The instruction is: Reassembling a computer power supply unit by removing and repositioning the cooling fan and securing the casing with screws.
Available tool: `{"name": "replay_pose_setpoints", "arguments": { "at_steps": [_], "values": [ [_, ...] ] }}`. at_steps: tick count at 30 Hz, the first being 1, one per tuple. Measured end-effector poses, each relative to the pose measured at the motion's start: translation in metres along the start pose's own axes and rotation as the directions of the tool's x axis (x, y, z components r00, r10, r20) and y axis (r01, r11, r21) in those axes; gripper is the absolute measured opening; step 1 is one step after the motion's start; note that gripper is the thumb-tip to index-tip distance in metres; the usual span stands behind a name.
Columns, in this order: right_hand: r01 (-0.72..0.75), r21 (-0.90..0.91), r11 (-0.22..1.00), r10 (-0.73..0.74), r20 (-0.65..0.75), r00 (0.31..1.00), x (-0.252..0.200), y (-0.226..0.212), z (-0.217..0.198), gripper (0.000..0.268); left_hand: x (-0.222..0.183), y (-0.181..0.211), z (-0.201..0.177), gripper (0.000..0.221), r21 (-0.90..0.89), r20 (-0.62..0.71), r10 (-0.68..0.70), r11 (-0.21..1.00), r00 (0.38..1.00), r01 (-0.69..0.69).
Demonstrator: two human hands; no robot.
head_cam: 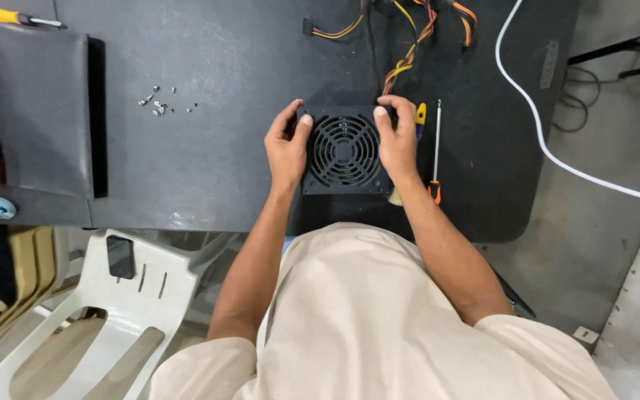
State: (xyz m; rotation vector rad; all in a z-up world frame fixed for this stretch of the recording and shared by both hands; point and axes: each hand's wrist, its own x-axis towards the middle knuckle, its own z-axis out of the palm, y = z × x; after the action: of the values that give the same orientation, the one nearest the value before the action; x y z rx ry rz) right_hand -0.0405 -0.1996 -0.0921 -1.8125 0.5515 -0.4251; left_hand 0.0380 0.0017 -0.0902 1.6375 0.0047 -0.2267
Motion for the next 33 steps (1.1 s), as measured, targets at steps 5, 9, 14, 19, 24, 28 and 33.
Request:
{"name": "replay_pose_setpoints", "arguments": {
  "at_steps": [5, 9, 14, 19, 24, 28, 33],
  "values": [
    [-0.093, 0.063, 0.994, 0.096, -0.046, 0.994, -0.011, -0.006, 0.003, 0.025, -0.015, -0.005, -0.011, 0.076, -0.098, 0.228, -0.091, 0.988, 0.969, 0.116],
    [0.143, -0.298, 0.944, -0.16, -0.036, 0.986, -0.002, -0.033, -0.001, 0.03, -0.006, 0.017, -0.011, 0.085, 0.017, 0.315, -0.156, 0.987, 0.936, 0.159],
    [0.49, -0.599, 0.634, -0.307, 0.387, 0.87, 0.015, -0.04, 0.03, 0.042, -0.009, 0.02, -0.013, 0.126, 0.383, 0.328, -0.462, 0.862, 0.824, 0.331],
    [0.458, -0.63, 0.627, -0.233, 0.41, 0.882, 0.027, -0.051, 0.034, 0.035, -0.015, 0.04, -0.008, 0.11, 0.264, 0.345, -0.385, 0.915, 0.856, 0.305],
    [0.413, -0.444, 0.795, -0.336, 0.243, 0.91, 0.019, -0.065, 0.019, 0.022, -0.027, 0.085, -0.009, 0.113, 0.274, 0.363, -0.292, 0.941, 0.885, 0.198],
    [0.184, -0.052, 0.982, -0.175, 0.135, 0.975, 0.009, -0.045, 0.007, 0.021, -0.037, 0.117, -0.007, 0.114, 0.513, 0.327, -0.179, 0.858, 0.928, -0.015],
    [0.005, 0.107, 0.994, -0.043, 0.363, 0.931, 0.022, -0.08, -0.01, 0.024, -0.031, 0.141, -0.003, 0.108, 0.668, 0.5, -0.104, 0.677, 0.86, -0.307]
  ]
}}
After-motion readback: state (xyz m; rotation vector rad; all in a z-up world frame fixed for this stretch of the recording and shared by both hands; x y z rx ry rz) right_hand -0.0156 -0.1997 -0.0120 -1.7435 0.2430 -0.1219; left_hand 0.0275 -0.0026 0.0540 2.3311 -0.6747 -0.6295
